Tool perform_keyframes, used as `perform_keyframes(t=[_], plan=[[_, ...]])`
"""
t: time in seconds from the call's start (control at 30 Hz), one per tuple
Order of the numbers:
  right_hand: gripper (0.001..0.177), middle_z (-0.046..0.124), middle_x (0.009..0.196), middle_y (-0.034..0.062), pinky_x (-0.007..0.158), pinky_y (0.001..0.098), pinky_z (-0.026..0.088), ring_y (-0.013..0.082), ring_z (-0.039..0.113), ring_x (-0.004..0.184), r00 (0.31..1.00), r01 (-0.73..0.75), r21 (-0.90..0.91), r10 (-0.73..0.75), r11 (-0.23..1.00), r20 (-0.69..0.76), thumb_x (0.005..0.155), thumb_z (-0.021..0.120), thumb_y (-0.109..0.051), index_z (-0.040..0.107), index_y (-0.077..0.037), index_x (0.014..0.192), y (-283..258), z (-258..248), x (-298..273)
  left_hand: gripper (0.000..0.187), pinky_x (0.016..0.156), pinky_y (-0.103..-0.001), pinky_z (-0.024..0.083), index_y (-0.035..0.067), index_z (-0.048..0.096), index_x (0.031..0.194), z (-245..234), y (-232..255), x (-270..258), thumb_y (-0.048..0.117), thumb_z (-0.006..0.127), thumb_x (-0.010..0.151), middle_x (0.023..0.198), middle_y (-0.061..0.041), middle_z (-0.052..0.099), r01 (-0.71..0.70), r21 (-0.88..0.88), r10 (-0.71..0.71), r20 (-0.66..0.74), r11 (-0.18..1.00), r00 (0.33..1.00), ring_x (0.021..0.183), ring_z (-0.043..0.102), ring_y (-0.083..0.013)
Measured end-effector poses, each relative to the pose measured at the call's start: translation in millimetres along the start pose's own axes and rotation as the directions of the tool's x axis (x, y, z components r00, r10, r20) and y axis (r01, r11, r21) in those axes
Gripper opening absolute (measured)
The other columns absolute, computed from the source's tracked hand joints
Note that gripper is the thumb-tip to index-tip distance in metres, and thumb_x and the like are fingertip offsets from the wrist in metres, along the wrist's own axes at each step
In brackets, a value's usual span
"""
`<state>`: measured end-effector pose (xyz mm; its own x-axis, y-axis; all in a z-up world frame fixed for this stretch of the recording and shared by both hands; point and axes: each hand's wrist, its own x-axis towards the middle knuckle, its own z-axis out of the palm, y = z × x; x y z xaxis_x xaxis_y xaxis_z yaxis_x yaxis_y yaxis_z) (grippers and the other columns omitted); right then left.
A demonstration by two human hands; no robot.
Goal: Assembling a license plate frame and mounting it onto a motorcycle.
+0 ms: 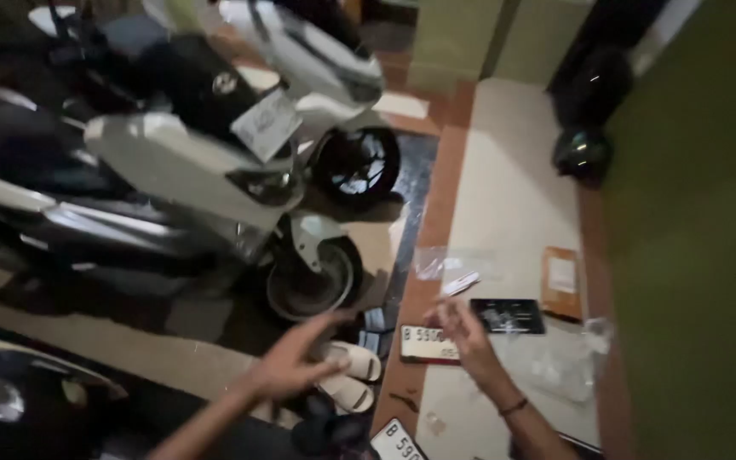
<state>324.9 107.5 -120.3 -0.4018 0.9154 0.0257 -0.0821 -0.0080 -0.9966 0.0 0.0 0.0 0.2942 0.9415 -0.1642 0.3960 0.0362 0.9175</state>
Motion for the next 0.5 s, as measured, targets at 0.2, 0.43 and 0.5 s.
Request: perform_keyframes(t=[0.2,0.43,0.5], plan=[[0.029,0.074,0.093,0.0055,0.072,0.0307,0.052,0.0151,0.067,0.086,0.971,-0.216,-0.203,0.231,0.955,0.054,0.099,0.064,-0.023,0.068,-0.006,0.122,-145,9,-94,0.07,0.113,-0.041,0.042,0.01,0.05,0.148,59,66,-95,0.031,0.077,0.086,0.148,-0.011,0.057,0.113,-0.136,-0.136,-0.179,0.984,0.974,0.14,0.053,-0.0249],[0.028,0.075,0.1,0.0056,0.08,0.0339,0.057,0.0164,0.072,0.089,0.79,-0.305,-0.419,0.473,0.855,0.389,0.099,0.066,-0.024,0.069,-0.003,0.117,-274,-1,-222,0.061,0.115,-0.042,0.038,0.006,0.047,0.147,178,172,-149,0.023,0.07,0.093,0.149,-0.012,0.055,0.225,-0.43,-0.303,-0.122,0.874,0.945,0.142,0.048,-0.0253],[0.03,0.07,0.106,0.0115,0.08,0.0385,0.054,0.0209,0.067,0.095,0.729,-0.09,-0.549,0.43,0.831,0.533,0.102,0.067,-0.026,0.066,-0.003,0.122,-290,-8,-242,0.057,0.115,-0.042,0.039,0.003,0.053,0.143,203,186,-154,0.021,0.071,0.092,0.146,-0.015,0.06,0.179,-0.475,-0.305,-0.202,0.862,0.931,0.14,0.052,-0.0271]])
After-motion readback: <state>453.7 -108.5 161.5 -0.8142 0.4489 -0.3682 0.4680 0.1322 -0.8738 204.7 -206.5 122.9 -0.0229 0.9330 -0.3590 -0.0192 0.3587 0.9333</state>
